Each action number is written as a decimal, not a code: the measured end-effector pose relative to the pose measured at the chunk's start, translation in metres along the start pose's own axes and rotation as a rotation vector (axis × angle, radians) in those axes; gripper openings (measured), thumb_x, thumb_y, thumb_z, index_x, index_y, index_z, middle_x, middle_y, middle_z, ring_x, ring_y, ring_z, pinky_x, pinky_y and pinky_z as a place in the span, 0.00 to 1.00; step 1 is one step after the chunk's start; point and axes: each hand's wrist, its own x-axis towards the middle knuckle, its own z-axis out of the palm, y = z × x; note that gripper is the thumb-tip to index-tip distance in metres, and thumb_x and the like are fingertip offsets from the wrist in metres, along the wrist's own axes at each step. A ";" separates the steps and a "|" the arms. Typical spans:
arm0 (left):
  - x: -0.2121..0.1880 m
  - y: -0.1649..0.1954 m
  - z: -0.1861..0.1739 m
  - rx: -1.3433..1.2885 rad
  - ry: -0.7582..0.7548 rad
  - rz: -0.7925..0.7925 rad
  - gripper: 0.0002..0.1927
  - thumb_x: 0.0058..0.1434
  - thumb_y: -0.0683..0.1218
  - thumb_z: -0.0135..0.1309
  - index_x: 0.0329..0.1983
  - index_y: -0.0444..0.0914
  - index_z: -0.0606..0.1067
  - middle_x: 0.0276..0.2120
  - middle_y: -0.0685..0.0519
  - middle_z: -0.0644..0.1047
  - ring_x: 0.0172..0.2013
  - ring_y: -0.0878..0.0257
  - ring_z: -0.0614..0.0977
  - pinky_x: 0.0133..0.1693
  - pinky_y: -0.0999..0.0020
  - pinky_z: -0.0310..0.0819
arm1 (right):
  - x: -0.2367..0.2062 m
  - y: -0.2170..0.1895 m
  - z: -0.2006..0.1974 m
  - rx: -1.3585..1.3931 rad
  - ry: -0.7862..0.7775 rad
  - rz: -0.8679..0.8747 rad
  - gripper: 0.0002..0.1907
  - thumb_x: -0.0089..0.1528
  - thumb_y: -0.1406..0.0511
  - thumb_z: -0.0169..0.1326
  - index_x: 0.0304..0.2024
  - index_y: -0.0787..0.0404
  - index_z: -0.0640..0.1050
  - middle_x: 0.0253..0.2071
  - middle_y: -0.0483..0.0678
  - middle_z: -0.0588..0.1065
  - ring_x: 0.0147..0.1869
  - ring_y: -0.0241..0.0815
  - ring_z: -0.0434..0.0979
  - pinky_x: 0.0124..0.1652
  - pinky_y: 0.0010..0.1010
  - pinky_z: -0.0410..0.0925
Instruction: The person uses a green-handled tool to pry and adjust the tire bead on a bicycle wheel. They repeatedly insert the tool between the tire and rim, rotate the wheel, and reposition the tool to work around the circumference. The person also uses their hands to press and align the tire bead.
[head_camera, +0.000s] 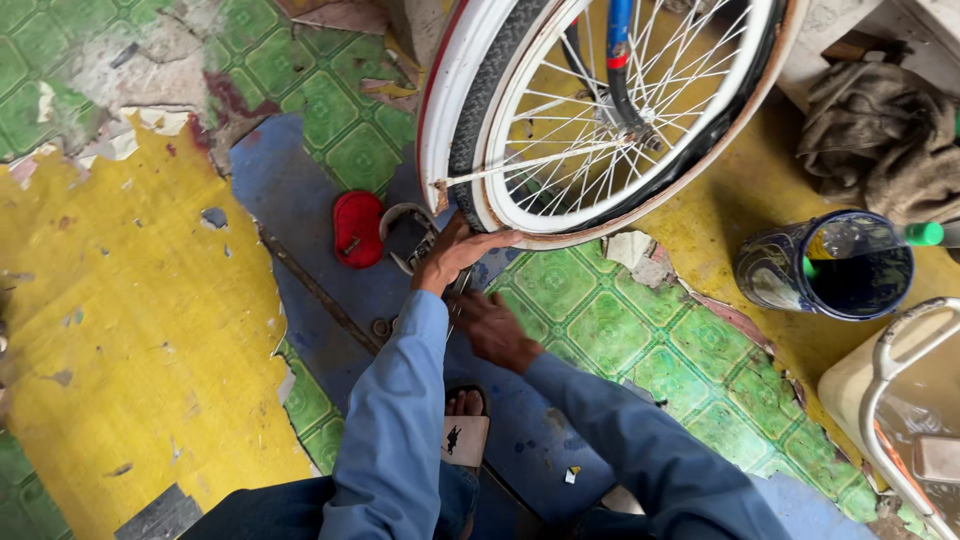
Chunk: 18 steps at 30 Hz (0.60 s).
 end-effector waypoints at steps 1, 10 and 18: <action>-0.001 0.003 -0.001 -0.004 -0.016 -0.022 0.33 0.49 0.60 0.69 0.55 0.38 0.81 0.52 0.50 0.84 0.53 0.55 0.84 0.54 0.58 0.79 | 0.012 -0.010 0.003 -0.024 -0.102 0.023 0.19 0.53 0.68 0.56 0.49 0.55 0.80 0.53 0.48 0.74 0.58 0.47 0.70 0.50 0.44 0.62; -0.006 0.015 0.011 -0.026 0.069 -0.036 0.43 0.45 0.58 0.72 0.63 0.40 0.71 0.57 0.49 0.77 0.57 0.53 0.78 0.54 0.56 0.78 | 0.030 -0.029 -0.017 0.097 -0.236 0.454 0.16 0.60 0.55 0.55 0.42 0.60 0.77 0.46 0.55 0.76 0.48 0.53 0.78 0.44 0.48 0.69; -0.001 0.012 0.019 -0.031 0.081 -0.052 0.46 0.43 0.61 0.72 0.65 0.39 0.72 0.58 0.47 0.80 0.58 0.52 0.80 0.57 0.58 0.77 | 0.047 -0.050 0.012 0.338 0.208 0.948 0.20 0.56 0.54 0.63 0.36 0.64 0.76 0.34 0.63 0.76 0.36 0.63 0.80 0.33 0.53 0.72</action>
